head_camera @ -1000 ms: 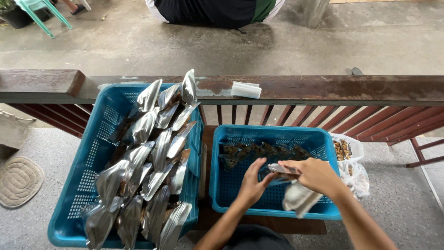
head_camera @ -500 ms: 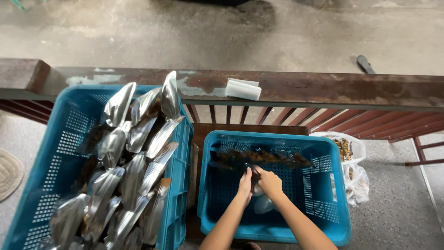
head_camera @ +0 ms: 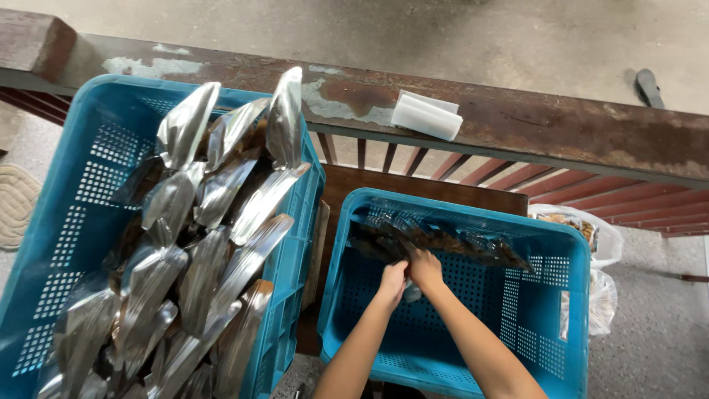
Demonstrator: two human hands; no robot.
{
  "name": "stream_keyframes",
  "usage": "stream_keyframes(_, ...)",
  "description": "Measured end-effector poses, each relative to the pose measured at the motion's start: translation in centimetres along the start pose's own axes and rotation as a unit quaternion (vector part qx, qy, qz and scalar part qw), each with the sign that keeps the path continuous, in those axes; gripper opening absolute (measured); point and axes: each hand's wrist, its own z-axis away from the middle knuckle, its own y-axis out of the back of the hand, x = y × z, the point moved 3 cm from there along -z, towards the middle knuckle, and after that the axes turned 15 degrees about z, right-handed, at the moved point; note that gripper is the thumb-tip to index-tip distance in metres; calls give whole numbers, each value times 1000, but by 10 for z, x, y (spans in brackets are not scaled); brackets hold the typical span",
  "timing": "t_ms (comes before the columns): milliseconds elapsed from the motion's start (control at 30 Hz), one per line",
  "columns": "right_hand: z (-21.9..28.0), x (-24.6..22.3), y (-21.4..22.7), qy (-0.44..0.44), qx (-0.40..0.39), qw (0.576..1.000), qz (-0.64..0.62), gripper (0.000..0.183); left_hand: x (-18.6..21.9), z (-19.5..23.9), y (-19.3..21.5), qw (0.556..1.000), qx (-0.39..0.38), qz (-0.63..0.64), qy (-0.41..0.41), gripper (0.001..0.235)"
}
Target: The person wipes the exterior of plastic bags containing snacks with a cloth and places them back into a blue plastic crate.
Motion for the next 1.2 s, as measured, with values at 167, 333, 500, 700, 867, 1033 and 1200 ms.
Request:
stream_keyframes(167,30,18,38,-62,8,993,-100,38,-22,-2,22,996,-36,-80,-13,31)
stream_keyframes(333,64,29,105,-80,-66,962,-251,34,-17,44,12,876,-133,-411,-213,68)
stream_keyframes(500,109,18,210,-2,-131,868,-480,31,42,164,-49,817,-195,-468,-274,29)
stream_keyframes(700,160,-8,272,47,-264,879,-394,33,112,297,-117,752,-271,-459,-388,17)
stream_keyframes(867,169,-19,287,133,-185,854,-469,31,152,354,-140,526,-209,-555,-610,21)
stream_keyframes(1033,150,-44,293,197,-124,809,-540,53,190,371,-132,407,-73,-589,-694,25)
stream_keyframes(1200,116,-78,291,260,-135,710,-640,86,196,380,-126,390,-164,-588,-690,23)
